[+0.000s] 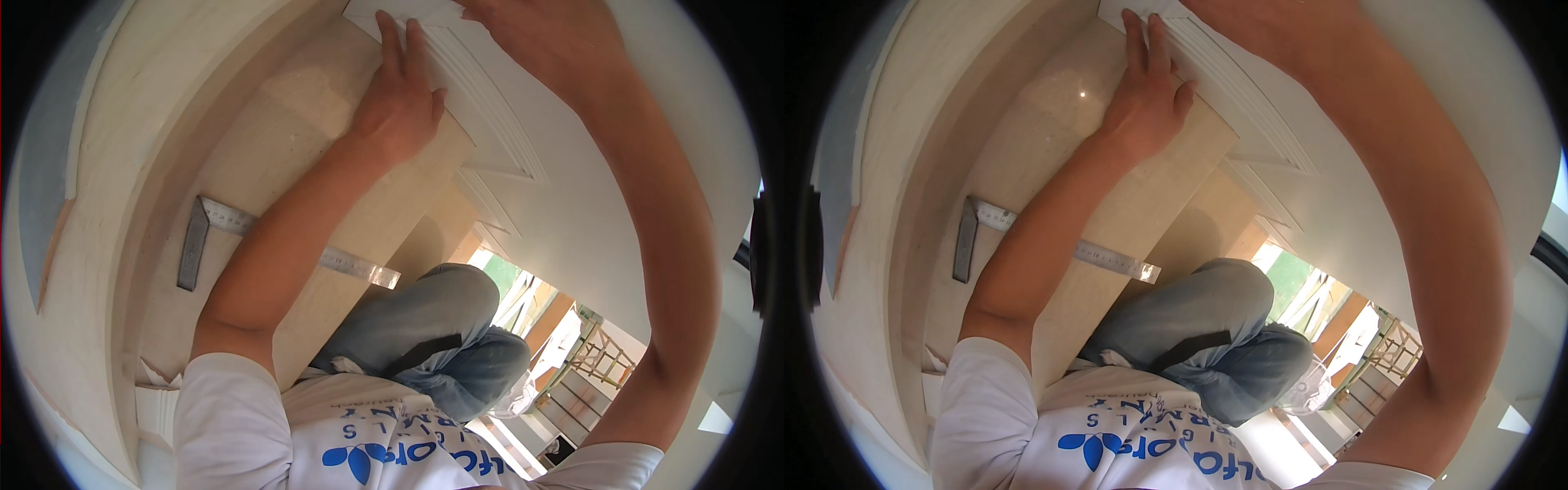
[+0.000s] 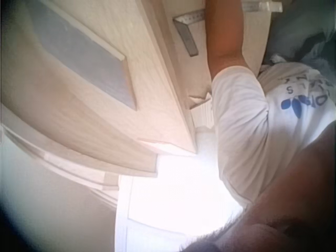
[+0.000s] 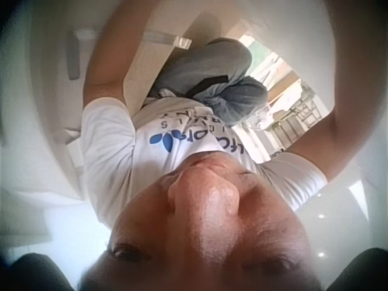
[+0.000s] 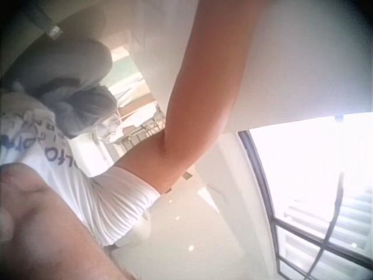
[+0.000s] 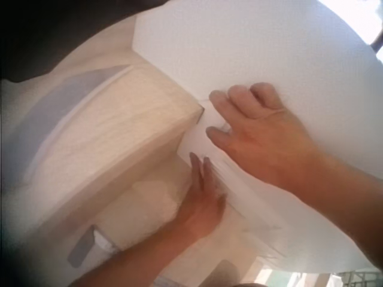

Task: Measuring, cutting with a miter saw, and fitting decorative molding at a corner junction.

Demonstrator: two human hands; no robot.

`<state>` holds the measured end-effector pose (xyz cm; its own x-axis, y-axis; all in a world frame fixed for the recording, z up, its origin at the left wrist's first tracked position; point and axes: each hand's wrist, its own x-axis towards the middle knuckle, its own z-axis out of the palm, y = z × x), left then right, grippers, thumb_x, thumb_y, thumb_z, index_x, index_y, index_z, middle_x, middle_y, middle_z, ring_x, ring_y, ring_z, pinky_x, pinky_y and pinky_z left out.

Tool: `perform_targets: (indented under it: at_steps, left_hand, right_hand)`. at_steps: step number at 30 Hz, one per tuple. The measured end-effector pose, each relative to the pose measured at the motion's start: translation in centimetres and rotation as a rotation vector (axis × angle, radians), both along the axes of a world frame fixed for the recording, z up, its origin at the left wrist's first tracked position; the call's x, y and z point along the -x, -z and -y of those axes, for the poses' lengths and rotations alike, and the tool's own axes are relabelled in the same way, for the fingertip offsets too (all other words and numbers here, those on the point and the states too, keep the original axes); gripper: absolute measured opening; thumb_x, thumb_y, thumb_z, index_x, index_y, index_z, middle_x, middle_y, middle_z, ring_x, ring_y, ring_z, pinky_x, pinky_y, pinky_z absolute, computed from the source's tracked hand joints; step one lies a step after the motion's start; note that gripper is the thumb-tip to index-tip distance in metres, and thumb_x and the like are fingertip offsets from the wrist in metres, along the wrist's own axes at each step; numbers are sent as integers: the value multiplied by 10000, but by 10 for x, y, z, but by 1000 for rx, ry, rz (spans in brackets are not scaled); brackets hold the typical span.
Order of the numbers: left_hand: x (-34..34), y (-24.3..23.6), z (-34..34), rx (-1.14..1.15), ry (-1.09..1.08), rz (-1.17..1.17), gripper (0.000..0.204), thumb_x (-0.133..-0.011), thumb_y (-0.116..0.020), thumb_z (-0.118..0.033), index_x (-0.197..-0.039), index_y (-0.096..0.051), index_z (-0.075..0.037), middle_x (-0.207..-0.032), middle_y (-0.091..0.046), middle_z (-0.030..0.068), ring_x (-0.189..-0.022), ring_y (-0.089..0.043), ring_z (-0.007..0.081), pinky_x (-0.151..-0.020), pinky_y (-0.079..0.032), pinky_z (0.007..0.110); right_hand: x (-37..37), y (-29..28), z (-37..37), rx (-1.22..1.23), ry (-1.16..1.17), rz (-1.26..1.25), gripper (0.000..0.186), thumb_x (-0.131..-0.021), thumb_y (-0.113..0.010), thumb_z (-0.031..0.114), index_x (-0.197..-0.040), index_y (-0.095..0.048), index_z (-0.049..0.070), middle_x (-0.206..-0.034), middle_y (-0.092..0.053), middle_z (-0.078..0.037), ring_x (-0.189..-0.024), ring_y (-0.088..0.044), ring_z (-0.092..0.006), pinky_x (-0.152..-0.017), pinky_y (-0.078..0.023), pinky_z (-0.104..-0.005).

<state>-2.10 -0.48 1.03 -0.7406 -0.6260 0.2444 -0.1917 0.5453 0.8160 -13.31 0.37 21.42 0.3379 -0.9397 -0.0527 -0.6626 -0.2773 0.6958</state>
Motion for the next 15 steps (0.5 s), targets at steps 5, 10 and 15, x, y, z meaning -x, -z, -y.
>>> perform_targets:
  at_steps: [5,10,15]
  left_hand:
    - [-2,-3,-10,154,11,61,938,-961,-713,-166,-1575,-105,201,-1590,-8,529,-1379,-473,569,-1116,-509,407]
    - [-2,1,-5,98,70,31,948,-932,-712,-141,-1574,-107,204,-1577,-3,547,-1388,-419,630,-1143,-486,419]
    - [-6,0,-5,122,59,73,935,-921,-694,-110,-1598,-110,163,-1599,14,521,-1322,-509,581,-1076,-536,419]
  right_hand:
    - [12,10,6,140,-152,2,175,-875,-700,167,-1014,-798,128,-1405,-612,-132,-1298,-487,-273,-1123,-360,-435]
    - [18,17,6,196,-185,-36,151,-830,-727,168,-952,-804,128,-1374,-626,-106,-1259,-489,-255,-1085,-375,-413]
    - [3,11,1,122,-81,54,172,-831,-740,164,-988,-805,135,-1395,-614,-109,-1275,-486,-263,-1083,-381,-432]
